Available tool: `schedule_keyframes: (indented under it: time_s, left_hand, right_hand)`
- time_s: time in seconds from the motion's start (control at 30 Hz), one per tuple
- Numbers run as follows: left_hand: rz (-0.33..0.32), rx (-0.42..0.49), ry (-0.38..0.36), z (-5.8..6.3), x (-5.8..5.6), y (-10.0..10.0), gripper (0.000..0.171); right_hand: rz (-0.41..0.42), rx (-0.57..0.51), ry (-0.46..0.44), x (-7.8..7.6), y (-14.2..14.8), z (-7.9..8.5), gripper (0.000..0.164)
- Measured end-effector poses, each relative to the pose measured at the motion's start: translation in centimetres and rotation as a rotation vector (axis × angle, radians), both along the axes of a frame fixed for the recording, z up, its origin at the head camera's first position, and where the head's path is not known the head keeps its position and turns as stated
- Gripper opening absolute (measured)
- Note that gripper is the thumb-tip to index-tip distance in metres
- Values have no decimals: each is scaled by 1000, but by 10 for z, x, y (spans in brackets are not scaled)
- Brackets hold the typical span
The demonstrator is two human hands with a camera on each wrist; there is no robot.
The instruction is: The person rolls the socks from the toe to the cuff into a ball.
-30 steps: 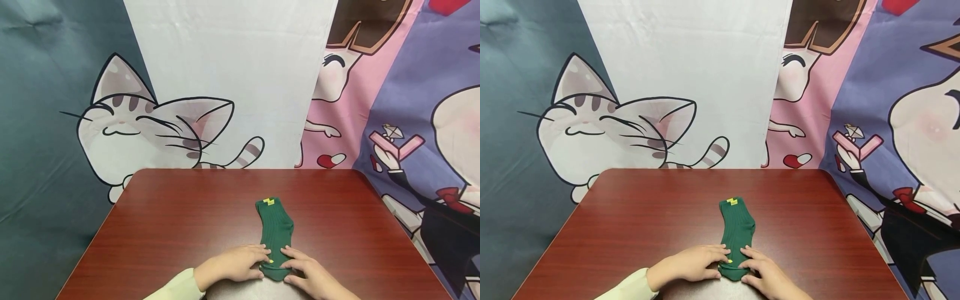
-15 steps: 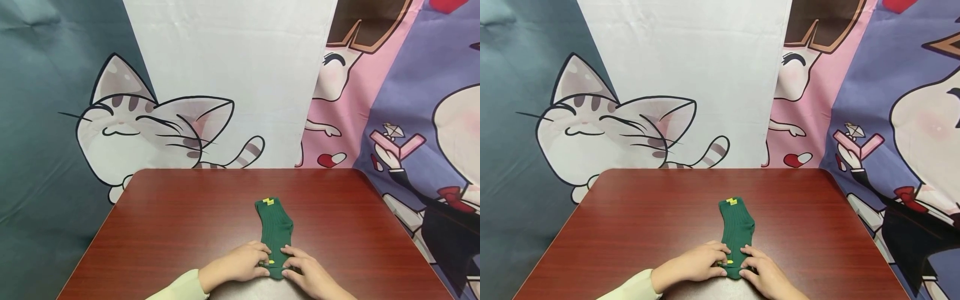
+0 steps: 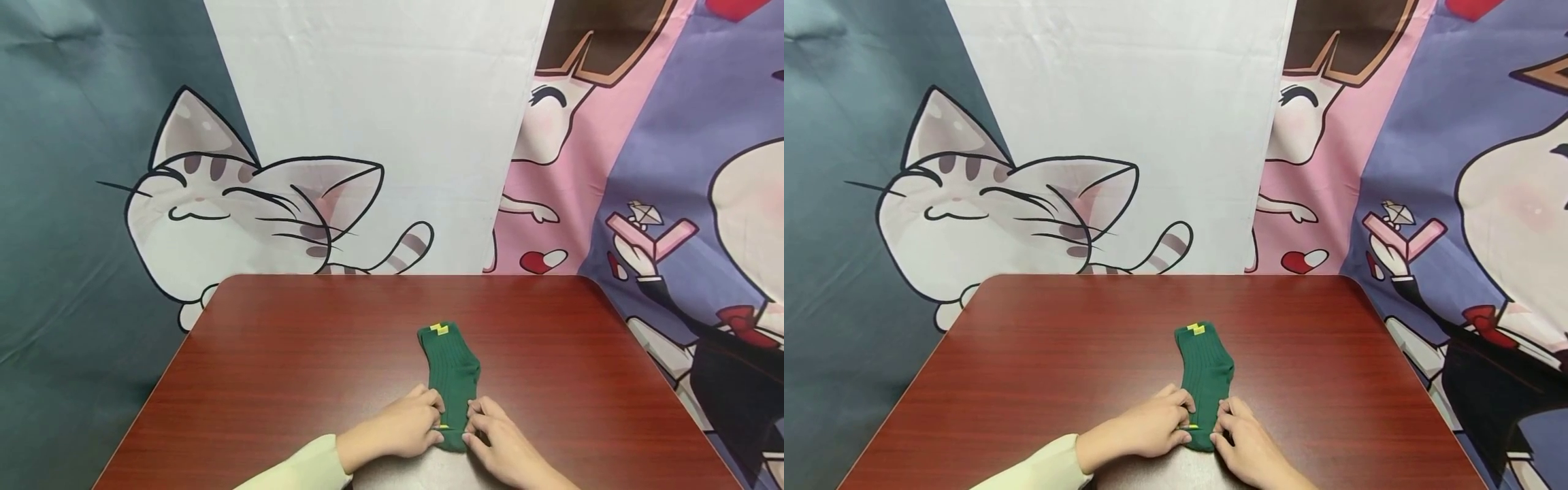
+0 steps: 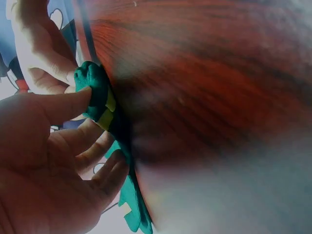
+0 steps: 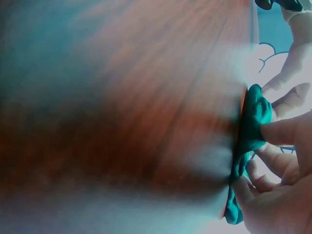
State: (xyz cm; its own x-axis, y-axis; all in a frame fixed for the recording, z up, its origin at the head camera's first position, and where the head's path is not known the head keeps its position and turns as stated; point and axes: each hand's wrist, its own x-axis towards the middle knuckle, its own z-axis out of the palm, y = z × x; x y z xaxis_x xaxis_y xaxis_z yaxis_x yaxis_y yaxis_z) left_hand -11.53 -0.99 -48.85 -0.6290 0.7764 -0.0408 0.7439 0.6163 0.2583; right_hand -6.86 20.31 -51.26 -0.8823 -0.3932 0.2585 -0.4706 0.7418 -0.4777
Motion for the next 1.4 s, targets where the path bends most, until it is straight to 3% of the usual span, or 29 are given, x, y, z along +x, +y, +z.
schedule_keyframes:
  time_s: [0.13,0.4,0.5,0.63,0.77,0.9,1.07,1.4]
  left_hand:
    - [41,-25,-7,0,0,3,21]
    - [123,-56,1,-1,3,5,26]
    - [99,-25,9,-2,3,4,19]
    - [13,30,54,-4,5,2,7]
    - [-60,46,121,-3,6,0,8]
    - [-114,-5,138,1,6,-3,13]
    - [-133,-67,125,4,6,-4,25]
    - [-121,-159,191,7,10,4,33]
  right_hand:
    - [3,21,-7,-1,-2,0,30]
    - [54,35,64,-3,-1,1,34]
    - [89,55,75,-4,2,1,29]
    - [129,69,60,-3,6,3,22]
    - [153,80,-8,-2,10,7,20]
    - [165,108,-93,-2,13,10,25]
    - [158,119,-147,-1,15,10,29]
    - [150,93,-77,0,14,4,31]
